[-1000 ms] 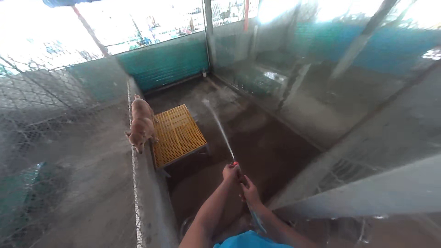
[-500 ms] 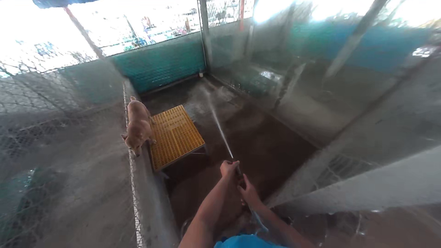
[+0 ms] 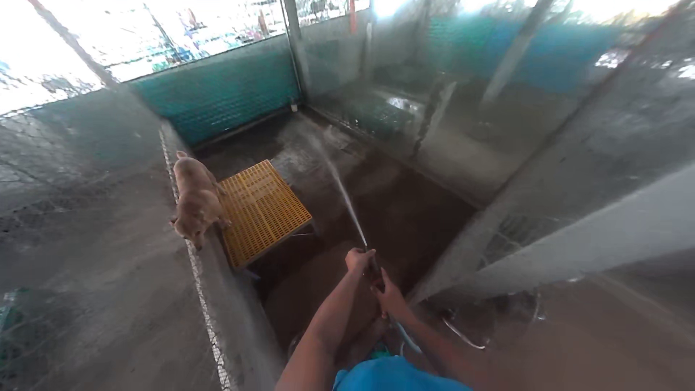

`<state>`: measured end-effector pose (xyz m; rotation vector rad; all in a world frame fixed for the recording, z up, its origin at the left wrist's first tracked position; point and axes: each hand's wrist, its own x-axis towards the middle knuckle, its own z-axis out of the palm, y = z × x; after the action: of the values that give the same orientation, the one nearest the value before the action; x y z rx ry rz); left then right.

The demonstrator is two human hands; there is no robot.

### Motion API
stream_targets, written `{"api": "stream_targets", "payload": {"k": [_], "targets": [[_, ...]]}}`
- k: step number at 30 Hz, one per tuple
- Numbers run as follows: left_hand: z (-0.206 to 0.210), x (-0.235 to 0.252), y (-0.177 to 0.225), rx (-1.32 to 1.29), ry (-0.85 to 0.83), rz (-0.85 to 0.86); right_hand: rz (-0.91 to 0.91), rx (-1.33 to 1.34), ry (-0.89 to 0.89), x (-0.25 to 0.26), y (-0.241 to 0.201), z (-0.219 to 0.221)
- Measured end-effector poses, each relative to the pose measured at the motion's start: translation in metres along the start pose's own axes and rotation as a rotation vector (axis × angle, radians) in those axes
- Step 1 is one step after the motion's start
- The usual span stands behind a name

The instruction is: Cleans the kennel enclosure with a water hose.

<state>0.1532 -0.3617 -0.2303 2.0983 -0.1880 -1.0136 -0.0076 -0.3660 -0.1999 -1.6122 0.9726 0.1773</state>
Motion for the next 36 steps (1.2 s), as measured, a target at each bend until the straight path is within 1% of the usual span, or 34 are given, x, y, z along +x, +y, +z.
{"api": "stream_targets", "payload": {"k": [7, 10, 19, 22, 26, 29, 32, 33, 35, 36], "targets": [[-0.003, -0.015, -0.007, -0.017, -0.030, 0.000, 0.040, -0.001, 0.033, -0.014, 0.002, 0.015], [-0.007, -0.017, -0.011, -0.033, -0.022, 0.008, 0.018, -0.023, 0.030, -0.018, 0.002, 0.017], [-0.029, -0.023, -0.024, -0.140, -0.005, 0.027, -0.018, -0.088, 0.054, -0.026, -0.007, 0.034], [-0.033, -0.023, -0.033, -0.249, -0.021, 0.010, -0.023, -0.106, 0.058, -0.028, -0.006, 0.038], [-0.034, -0.028, -0.044, -0.430, -0.098, -0.049, -0.027, -0.159, 0.061, -0.032, -0.001, 0.044], [-0.036, -0.037, -0.041, -0.376, -0.161, -0.143, -0.020, -0.282, 0.042, -0.037, 0.005, 0.050], [-0.037, -0.053, -0.031, -0.352, -0.239, -0.186, -0.031, -0.380, 0.011, -0.044, 0.007, 0.058], [-0.035, -0.055, -0.031, -0.384, -0.229, -0.182, -0.059, -0.360, 0.010, -0.048, 0.008, 0.059], [-0.029, -0.052, -0.039, -0.543, -0.233, -0.125, -0.140, -0.255, 0.006, -0.055, 0.010, 0.058], [-0.027, -0.049, -0.046, -0.629, -0.304, -0.075, -0.180, -0.197, 0.010, -0.058, 0.012, 0.057]]}}
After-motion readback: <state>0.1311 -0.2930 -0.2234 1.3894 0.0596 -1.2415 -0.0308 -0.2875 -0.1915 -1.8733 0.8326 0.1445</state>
